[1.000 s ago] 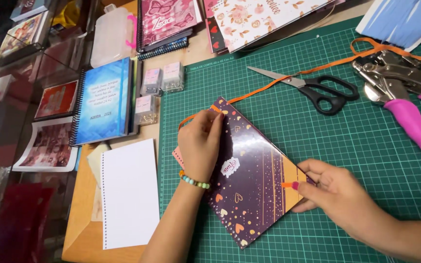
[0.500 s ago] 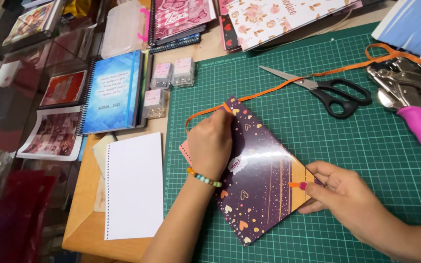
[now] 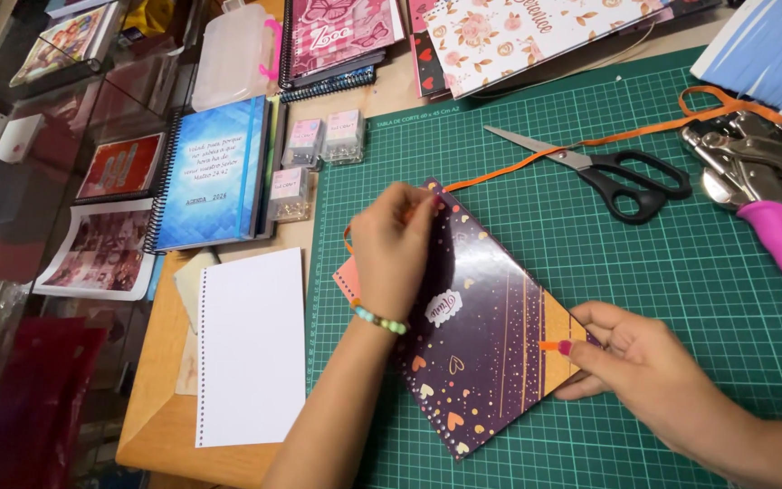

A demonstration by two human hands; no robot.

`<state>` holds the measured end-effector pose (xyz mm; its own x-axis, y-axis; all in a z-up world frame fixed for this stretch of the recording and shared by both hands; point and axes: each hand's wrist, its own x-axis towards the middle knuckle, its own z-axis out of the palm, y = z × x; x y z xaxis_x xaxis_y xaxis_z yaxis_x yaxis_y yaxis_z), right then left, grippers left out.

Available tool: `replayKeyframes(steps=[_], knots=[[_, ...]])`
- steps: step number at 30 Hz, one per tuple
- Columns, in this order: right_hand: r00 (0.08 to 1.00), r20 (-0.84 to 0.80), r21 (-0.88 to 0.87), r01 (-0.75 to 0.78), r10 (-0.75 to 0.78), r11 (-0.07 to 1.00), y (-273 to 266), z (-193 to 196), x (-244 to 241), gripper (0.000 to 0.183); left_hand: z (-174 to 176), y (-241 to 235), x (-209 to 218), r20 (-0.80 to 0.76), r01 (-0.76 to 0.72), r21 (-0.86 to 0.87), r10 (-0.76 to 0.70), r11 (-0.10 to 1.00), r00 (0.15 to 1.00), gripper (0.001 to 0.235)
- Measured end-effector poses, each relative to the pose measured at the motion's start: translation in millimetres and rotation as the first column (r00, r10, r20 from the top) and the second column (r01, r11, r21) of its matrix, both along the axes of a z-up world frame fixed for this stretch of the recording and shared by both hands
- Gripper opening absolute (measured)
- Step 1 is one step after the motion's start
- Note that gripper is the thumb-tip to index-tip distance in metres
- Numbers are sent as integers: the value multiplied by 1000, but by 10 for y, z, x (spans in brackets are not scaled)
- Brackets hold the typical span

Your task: The person assembles notebooks by punching holes in the covers and pages, then threading an orange ribbon through the holes to bind them. They handle multiple notebook covers and stacks of paper, using a hole punch and scissors on a green cutting mat.

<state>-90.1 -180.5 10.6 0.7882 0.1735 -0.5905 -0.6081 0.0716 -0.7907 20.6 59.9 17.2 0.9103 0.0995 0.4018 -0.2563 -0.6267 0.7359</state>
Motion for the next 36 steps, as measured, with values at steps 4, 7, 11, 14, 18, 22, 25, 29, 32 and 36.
replayKeyframes(steps=[4, 7, 11, 14, 18, 22, 25, 29, 32, 36], knots=[[997, -71, -54, -16, 12, 998, 42, 98, 29, 28, 110, -31, 142, -40, -18, -112, 14, 994, 999, 8], [996, -80, -26, 46, -48, 999, 42, 46, 38, 27, 25, -46, 182, -90, -48, -75, 41, 996, 995, 6], [993, -99, -33, 67, -70, 997, 54, 105, 38, 28, -90, -2, 40, 0, 62, 68, -62, 996, 998, 9], [993, -94, -42, 61, -65, 997, 72, 152, 44, 30, -233, 51, -8, 77, 71, 240, -91, 968, 993, 9], [992, -112, -49, 55, -60, 997, 81, 186, 46, 32, -410, 36, -21, 157, 7, 467, -91, 884, 983, 7], [995, -86, -21, 48, -50, 999, 30, 78, 6, 30, -523, 16, -70, 251, -88, 712, -135, 696, 959, 12], [996, -76, -5, 55, -55, 998, 29, 75, 24, 28, -521, 25, -74, 335, -174, 768, -156, 616, 929, 23], [994, -92, -2, 50, -50, 999, 22, 52, 17, 26, -456, 55, -126, 275, -98, 767, -187, 634, 943, 17], [995, -91, 22, 51, -49, 998, -8, -49, 7, 22, -413, 67, -122, 274, -93, 711, -153, 697, 949, 19], [993, -114, -1, 21, -21, 1000, 3, 63, 26, 23, -332, 48, -128, 341, -92, 576, -136, 812, 930, 34]])
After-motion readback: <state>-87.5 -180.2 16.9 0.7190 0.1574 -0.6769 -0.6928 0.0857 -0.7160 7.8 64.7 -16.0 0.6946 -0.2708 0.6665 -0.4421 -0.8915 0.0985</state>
